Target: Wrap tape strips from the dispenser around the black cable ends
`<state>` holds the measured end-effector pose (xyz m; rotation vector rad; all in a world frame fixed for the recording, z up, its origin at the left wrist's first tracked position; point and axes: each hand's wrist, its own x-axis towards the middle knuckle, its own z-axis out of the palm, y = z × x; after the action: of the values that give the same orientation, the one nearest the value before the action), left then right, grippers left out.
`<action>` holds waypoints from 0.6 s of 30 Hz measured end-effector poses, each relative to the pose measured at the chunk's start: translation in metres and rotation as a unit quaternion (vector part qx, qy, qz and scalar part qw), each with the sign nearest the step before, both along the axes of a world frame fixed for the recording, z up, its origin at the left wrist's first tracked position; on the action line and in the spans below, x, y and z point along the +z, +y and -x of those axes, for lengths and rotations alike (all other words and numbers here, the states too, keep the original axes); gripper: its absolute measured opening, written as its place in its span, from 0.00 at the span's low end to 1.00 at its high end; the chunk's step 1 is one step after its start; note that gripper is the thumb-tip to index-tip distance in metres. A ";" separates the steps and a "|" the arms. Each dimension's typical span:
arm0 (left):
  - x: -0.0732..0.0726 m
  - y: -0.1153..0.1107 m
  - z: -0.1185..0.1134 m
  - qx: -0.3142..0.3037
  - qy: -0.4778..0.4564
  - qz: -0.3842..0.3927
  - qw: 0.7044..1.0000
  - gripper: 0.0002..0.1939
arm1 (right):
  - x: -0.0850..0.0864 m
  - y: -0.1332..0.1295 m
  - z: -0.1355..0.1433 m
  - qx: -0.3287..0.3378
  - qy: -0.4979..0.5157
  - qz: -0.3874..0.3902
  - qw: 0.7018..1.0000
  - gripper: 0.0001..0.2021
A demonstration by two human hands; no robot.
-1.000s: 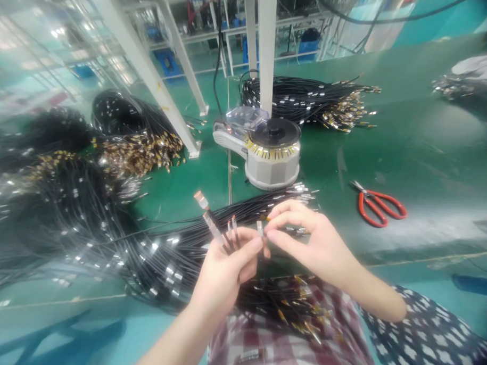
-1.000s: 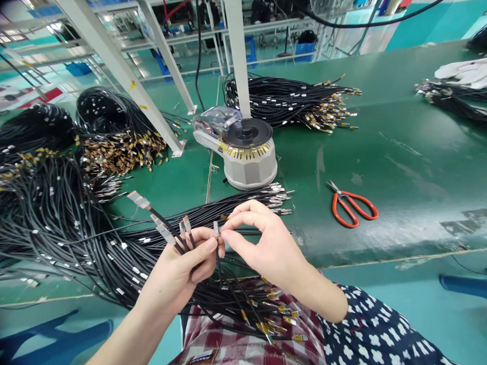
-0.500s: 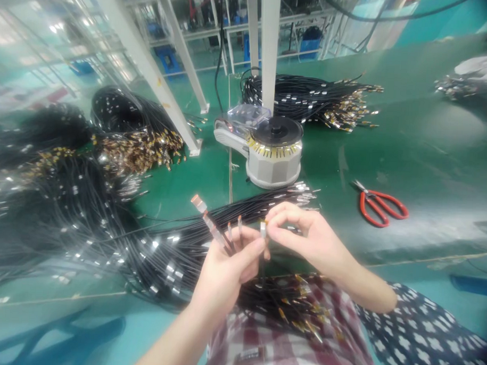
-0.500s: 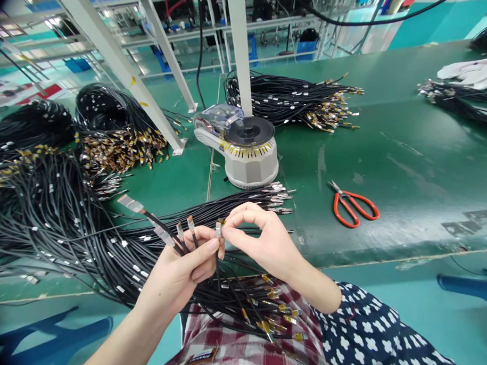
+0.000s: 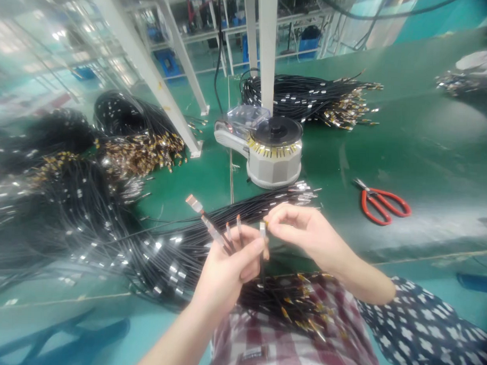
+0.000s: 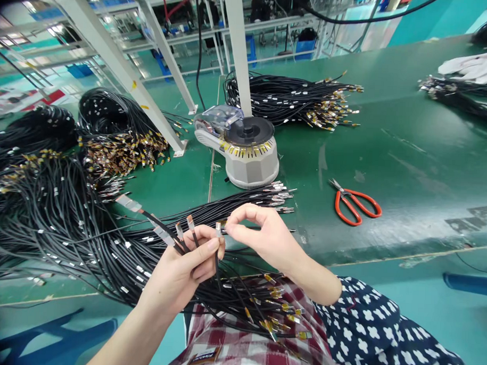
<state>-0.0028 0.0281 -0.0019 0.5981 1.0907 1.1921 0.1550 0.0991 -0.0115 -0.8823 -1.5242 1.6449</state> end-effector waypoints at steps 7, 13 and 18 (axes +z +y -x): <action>-0.002 0.001 -0.001 0.007 0.011 0.002 1.000 0.12 | 0.004 0.002 -0.012 -0.042 0.032 0.026 0.998 0.10; -0.002 0.001 0.000 0.006 -0.004 -0.003 1.000 0.09 | 0.006 -0.002 -0.008 -0.043 -0.037 -0.065 0.996 0.02; -0.001 0.000 -0.001 0.003 -0.007 -0.002 1.000 0.09 | 0.007 -0.007 -0.001 -0.054 -0.095 -0.187 0.976 0.03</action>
<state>-0.0019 0.0284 -0.0033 0.5903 1.0781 1.2021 0.1560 0.0916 -0.0042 -0.9122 -1.8077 1.1678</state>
